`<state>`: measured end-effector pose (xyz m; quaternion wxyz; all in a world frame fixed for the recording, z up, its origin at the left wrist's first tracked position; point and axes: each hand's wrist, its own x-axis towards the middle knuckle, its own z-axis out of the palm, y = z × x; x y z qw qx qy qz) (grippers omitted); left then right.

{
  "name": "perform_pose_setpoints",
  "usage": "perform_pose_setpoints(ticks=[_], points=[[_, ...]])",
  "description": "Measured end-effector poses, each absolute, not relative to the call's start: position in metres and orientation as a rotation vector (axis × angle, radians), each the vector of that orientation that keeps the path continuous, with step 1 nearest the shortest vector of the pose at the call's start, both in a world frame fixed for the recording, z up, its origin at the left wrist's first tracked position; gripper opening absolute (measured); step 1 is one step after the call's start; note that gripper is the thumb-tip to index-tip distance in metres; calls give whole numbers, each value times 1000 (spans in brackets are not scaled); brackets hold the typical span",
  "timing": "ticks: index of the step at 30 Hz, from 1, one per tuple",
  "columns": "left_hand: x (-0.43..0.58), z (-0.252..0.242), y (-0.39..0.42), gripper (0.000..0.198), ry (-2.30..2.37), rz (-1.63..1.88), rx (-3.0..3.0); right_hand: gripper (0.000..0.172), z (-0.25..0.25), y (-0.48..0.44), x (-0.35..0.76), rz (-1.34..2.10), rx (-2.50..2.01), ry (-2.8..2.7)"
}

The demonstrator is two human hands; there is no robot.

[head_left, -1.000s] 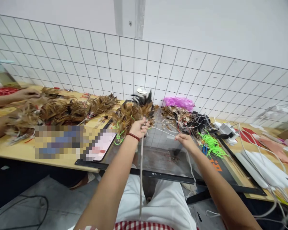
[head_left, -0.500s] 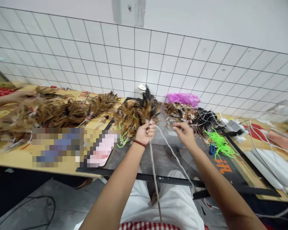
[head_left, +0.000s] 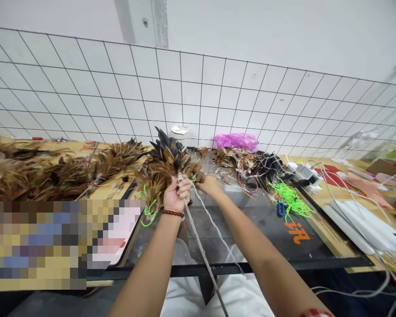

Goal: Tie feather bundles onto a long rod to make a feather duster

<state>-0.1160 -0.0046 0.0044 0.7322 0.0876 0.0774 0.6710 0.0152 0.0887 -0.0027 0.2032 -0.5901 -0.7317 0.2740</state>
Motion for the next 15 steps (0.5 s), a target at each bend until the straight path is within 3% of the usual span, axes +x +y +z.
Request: perform_pose_setpoints(ticks=[6, 15], points=[[-111, 6, 1, 30, 151, 1460, 185, 13, -1, 90, 56, 1164, -1402, -1737], [-59, 21, 43, 30, 346, 1157, 190, 24, 9, 77, 104, 1560, -771, -900]])
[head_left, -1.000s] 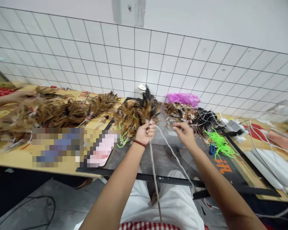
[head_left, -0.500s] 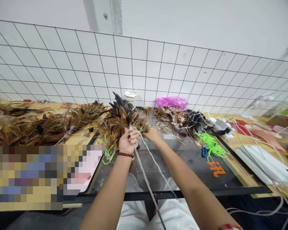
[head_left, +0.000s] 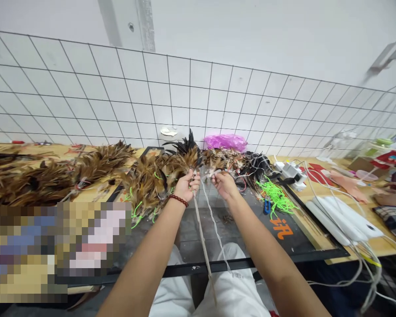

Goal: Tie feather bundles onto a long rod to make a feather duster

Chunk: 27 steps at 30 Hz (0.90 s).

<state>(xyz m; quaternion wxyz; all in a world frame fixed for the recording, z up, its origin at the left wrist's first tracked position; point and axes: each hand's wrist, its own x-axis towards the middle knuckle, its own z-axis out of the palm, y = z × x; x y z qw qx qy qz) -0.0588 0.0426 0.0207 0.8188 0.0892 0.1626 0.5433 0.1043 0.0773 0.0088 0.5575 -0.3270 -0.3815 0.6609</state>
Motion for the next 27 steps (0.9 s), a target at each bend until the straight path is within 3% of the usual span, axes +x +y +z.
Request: perform_pose_setpoints(ticks=[8, 12, 16, 27], points=[[-47, 54, 74, 36, 333, 1090, 373, 24, 59, 89, 109, 1462, -566, -997], [-45, 79, 80, 29, 287, 1146, 405, 23, 90, 97, 95, 1302, -484, -1030], [-43, 89, 76, 24, 353, 1157, 421, 20, 91, 94, 80, 1180, -484, -1097], [-51, 100, 71, 41, 440, 1018, 538, 14, 85, 94, 78, 1058, -587, -1110]])
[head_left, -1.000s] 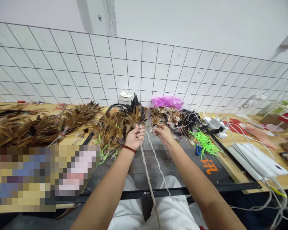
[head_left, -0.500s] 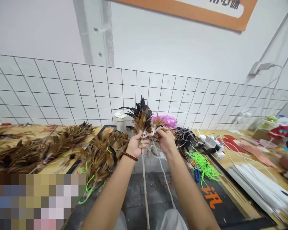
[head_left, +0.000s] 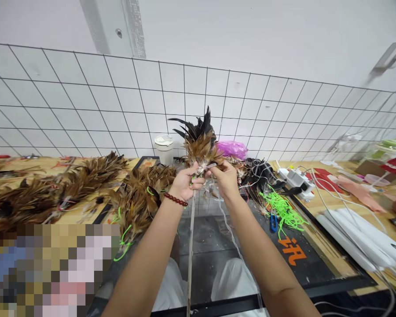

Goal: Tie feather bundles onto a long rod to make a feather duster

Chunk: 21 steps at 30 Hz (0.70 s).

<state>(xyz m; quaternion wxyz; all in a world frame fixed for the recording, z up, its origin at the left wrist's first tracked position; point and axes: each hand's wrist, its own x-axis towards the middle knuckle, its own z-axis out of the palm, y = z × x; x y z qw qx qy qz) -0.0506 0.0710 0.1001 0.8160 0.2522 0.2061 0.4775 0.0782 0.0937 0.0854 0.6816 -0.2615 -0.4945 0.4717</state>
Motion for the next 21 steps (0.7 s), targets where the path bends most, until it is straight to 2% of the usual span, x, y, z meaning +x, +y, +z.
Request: perform_pose_setpoints(ticks=[5, 11, 21], points=[[-59, 104, 69, 36, 490, 966, 528, 19, 79, 99, 80, 1003, -671, -1133], [-63, 109, 66, 29, 566, 973, 583, 14, 68, 105, 80, 973, -666, -1316], [-56, 113, 62, 24, 662, 1062, 619, 39, 83, 90, 77, 1210, -667, -1189]])
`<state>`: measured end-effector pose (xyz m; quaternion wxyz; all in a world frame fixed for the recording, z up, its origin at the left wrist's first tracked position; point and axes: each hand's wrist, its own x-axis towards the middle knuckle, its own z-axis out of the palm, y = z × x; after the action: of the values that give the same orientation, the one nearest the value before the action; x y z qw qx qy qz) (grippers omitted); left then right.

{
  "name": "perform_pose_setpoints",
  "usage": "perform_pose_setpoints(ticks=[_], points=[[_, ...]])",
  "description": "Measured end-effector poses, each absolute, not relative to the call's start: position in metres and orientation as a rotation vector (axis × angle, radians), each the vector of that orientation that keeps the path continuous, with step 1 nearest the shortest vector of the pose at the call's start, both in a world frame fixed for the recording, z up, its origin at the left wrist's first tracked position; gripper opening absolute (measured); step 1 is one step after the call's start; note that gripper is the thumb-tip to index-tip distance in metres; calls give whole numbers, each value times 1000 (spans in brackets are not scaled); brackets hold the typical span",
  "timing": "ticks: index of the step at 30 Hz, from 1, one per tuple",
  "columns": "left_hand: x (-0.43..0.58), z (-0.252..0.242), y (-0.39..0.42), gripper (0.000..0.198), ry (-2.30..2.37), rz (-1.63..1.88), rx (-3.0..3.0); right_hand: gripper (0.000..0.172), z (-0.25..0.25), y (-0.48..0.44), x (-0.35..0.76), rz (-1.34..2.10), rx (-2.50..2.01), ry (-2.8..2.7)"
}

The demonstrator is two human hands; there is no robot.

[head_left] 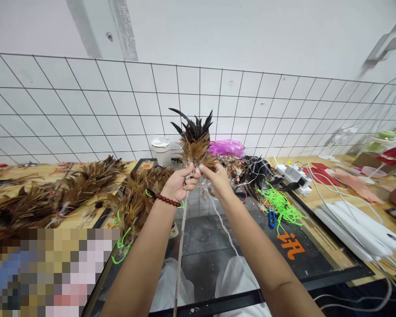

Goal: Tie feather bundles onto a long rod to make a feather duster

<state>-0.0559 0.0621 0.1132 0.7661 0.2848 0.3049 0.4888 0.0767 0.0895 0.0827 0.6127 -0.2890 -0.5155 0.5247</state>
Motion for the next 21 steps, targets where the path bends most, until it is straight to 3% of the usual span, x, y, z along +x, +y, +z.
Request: perform_pose_setpoints(ticks=[5, 7, 16, 21], points=[[-63, 123, 56, 23, 731, 1155, 652, 47, 85, 92, 99, 1691, -772, -1526], [-66, 125, 55, 22, 759, 1167, 672, 44, 91, 88, 108, 1733, -771, -1698], [-37, 109, 56, 23, 905, 1102, 891, 13, 185, 72, 148, 499, -908, -2402], [-7, 109, 39, 31, 973, 973, 1107, 10, 226, 85, 147, 665, -913, -2658]])
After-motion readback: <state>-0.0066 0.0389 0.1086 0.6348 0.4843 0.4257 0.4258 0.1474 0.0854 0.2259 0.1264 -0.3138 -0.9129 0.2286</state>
